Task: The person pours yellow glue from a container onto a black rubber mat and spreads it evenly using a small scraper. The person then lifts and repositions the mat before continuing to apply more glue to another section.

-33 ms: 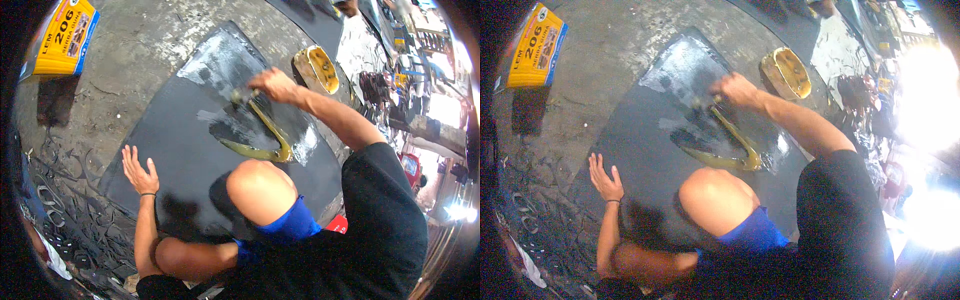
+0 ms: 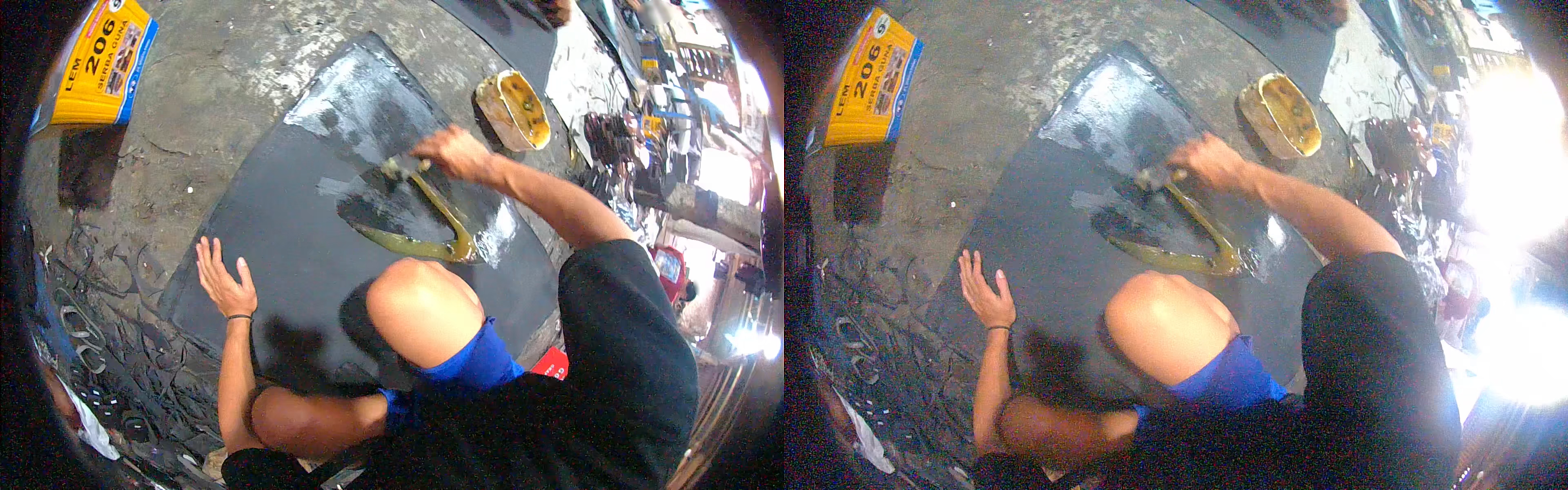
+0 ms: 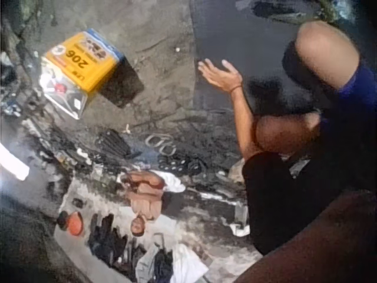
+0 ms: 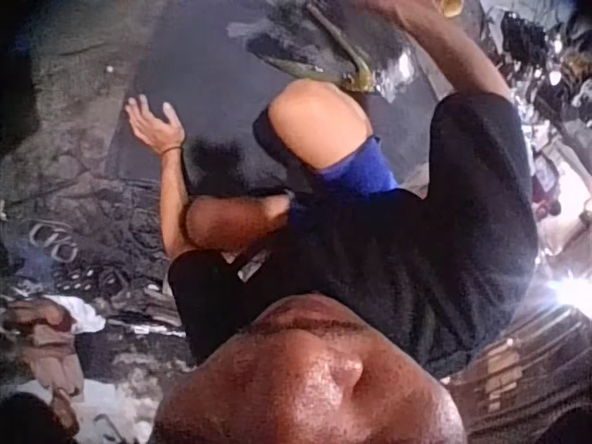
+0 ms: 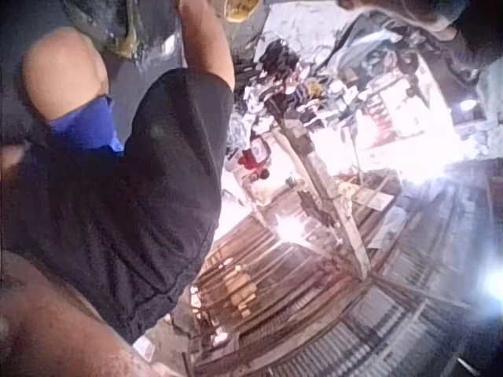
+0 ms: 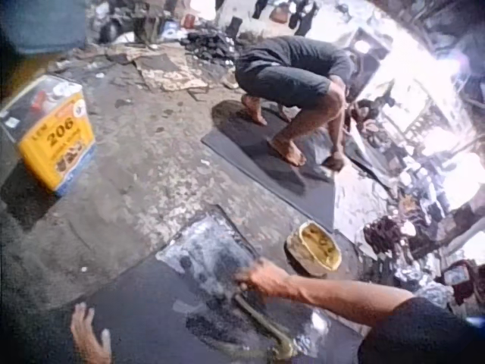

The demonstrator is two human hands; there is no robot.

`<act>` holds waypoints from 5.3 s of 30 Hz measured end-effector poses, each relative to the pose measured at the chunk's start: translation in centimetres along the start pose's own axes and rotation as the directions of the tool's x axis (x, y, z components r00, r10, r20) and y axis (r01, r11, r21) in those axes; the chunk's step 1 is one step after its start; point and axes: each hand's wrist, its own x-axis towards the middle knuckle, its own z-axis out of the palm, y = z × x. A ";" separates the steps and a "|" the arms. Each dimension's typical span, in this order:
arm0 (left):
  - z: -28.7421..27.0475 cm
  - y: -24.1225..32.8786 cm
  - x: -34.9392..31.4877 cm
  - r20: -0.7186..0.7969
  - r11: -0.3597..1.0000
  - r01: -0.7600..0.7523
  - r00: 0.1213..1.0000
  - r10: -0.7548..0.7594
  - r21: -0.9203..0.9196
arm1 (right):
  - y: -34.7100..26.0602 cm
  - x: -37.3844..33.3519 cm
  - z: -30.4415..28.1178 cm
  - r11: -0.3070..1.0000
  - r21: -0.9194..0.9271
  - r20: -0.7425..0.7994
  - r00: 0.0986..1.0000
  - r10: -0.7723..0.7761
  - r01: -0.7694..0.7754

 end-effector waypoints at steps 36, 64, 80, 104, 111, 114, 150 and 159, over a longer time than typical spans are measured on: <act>-1.2 2.3 -17.2 0.076 0.989 0.097 0.993 -0.089 -0.113 | -18.5 20.1 -4.4 0.867 0.295 -0.178 0.868 0.463 -0.402; -5.3 -15.1 -20.5 -0.434 0.619 0.751 0.490 -0.756 -0.232 | -41.4 33.3 -2.3 0.417 -0.275 0.380 0.496 -0.781 0.867; -10.7 -11.9 -29.2 -0.244 0.511 0.801 0.452 -0.858 -0.312 | 1.0 8.1 -7.4 0.935 -0.119 0.200 0.931 -0.306 0.333; -2.7 9.0 -32.5 -0.076 0.360 0.841 0.361 -0.929 -0.405 | -23.6 12.6 0.7 0.905 0.373 -0.202 0.934 0.295 -0.205; -2.1 9.4 -33.0 -0.011 0.192 0.705 0.253 -0.967 -0.682 | -34.7 21.3 1.3 0.941 0.328 -0.181 0.973 0.145 -0.079; -1.9 8.5 -34.5 0.050 0.257 0.715 0.378 -0.925 -0.650 | -40.5 24.8 1.9 0.967 0.255 -0.121 0.992 0.029 0.003; 1.1 9.3 -36.9 -0.037 0.246 0.872 0.254 -0.966 -0.423 | -2.6 -4.9 0.4 0.906 -0.017 0.241 0.881 -0.407 0.423; 0.2 7.6 -39.3 0.124 0.277 0.812 0.389 -0.913 -0.514 | -6.1 -24.5 6.1 0.987 0.151 0.160 0.984 -0.076 0.052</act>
